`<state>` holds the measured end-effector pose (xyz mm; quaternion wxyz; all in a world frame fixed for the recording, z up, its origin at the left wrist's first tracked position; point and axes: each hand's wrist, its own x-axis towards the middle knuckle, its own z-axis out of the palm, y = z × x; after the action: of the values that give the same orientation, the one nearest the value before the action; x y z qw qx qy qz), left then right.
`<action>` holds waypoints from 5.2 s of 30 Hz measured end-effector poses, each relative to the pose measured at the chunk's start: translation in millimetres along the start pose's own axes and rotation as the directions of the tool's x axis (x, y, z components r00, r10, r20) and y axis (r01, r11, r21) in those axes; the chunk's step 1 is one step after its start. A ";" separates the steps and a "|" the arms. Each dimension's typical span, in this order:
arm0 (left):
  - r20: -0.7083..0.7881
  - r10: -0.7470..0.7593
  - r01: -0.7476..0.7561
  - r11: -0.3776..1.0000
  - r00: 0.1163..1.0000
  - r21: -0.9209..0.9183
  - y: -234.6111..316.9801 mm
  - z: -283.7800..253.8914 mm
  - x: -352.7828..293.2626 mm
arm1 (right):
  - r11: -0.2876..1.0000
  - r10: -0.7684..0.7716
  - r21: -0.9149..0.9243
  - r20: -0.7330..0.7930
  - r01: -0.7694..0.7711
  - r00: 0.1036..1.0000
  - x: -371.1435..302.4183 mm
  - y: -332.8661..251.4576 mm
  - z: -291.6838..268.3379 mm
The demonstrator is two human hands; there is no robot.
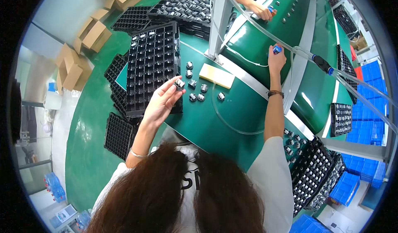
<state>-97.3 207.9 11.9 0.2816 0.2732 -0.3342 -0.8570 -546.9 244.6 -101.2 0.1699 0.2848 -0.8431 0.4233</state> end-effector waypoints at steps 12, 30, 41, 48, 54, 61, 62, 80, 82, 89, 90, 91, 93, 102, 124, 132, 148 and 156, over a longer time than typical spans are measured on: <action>-0.005 -0.016 0.016 1.000 1.000 0.008 -30.7 14.0 5.8 | 0.763 0.192 0.606 0.115 -0.223 0.975 -48.2 -63.2 -50.4; 0.039 0.073 -0.081 0.967 0.997 0.240 -54.0 29.4 3.8 | 0.341 -0.219 0.766 0.629 -0.545 0.746 -191.0 -192.6 -123.4; 0.054 0.227 -0.225 0.856 0.972 0.465 -20.1 5.2 19.5 | 0.682 -0.258 0.701 0.496 -0.207 0.829 -160.8 -162.5 -77.8; 0.029 0.594 -0.329 0.404 0.804 0.853 70.3 -75.2 64.7 | 0.939 -0.223 0.337 0.462 0.063 0.858 -161.1 -164.2 -57.7; 0.274 0.734 -0.120 -0.256 0.622 0.959 123.2 -126.1 138.8 | 0.959 -0.217 0.273 0.512 0.083 0.831 -162.1 -164.6 -62.3; 0.413 0.563 -0.188 -0.414 0.716 0.891 130.7 -145.6 201.9 | 0.869 -0.147 0.448 0.640 -0.211 0.754 -155.4 -130.2 -96.7; 0.374 0.575 -0.173 -0.374 0.727 0.911 130.9 -144.1 205.3 | 0.861 -0.134 0.455 0.635 -0.229 0.761 -156.6 -127.7 -104.3; 0.116 0.189 -0.222 0.798 0.975 0.561 103.3 -54.1 92.1 | 0.877 -0.315 0.468 0.398 0.105 0.862 -159.0 -151.1 -70.8; 0.078 0.067 -0.096 0.872 0.995 0.479 88.8 -41.5 56.7 | 0.863 -0.366 0.478 0.366 0.164 0.856 -160.7 -150.3 -63.9; 0.082 -0.066 0.048 0.976 0.994 0.213 32.6 -22.4 -15.2 | 0.878 -0.321 0.462 0.385 0.120 0.865 -164.0 -152.6 -61.0; 0.062 -0.084 0.070 0.978 0.995 0.198 23.9 -17.6 -20.8 | 0.878 -0.306 0.466 0.383 0.104 0.871 -164.3 -152.7 -60.1; 0.038 -0.095 0.086 0.979 0.995 0.184 17.4 -11.8 -27.5 | 0.874 -0.312 0.474 0.384 0.105 0.869 -163.9 -155.0 -59.4; 0.019 -0.141 0.139 0.988 0.990 0.064 0.1 -7.6 -31.5 | 0.861 -0.322 0.494 0.347 0.120 0.881 -163.7 -153.6 -57.4; 0.132 -0.213 0.220 0.975 0.968 -0.038 -43.3 4.0 -32.7 | 0.869 -0.342 0.477 0.389 0.130 0.855 -162.4 -156.9 -61.6; 0.076 -0.142 0.155 0.968 0.987 -0.197 -25.2 22.1 -55.2 | 0.896 -0.346 0.395 0.334 0.203 0.877 -125.0 -224.1 -229.2; 0.630 0.773 -0.920 -0.193 0.073 0.342 105.0 115.9 -74.4 | 0.279 -0.718 0.344 -0.545 0.896 0.433 -156.3 -266.4 -309.2; 0.615 0.788 -0.934 -0.205 0.020 0.292 100.2 124.8 -56.4 | 0.654 -0.699 -0.138 -0.486 0.744 0.525 -181.1 -245.4 -319.9; 0.581 0.808 -0.931 -0.126 0.103 0.342 112.7 98.4 -69.7 | 0.784 -0.172 0.616 0.336 -0.078 0.926 -137.3 -183.2 -174.8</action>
<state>-79.8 225.8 175.1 0.6280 -0.0199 -0.7253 -0.2814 -317.6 344.7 41.4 -0.0860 0.4213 -0.6663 0.6092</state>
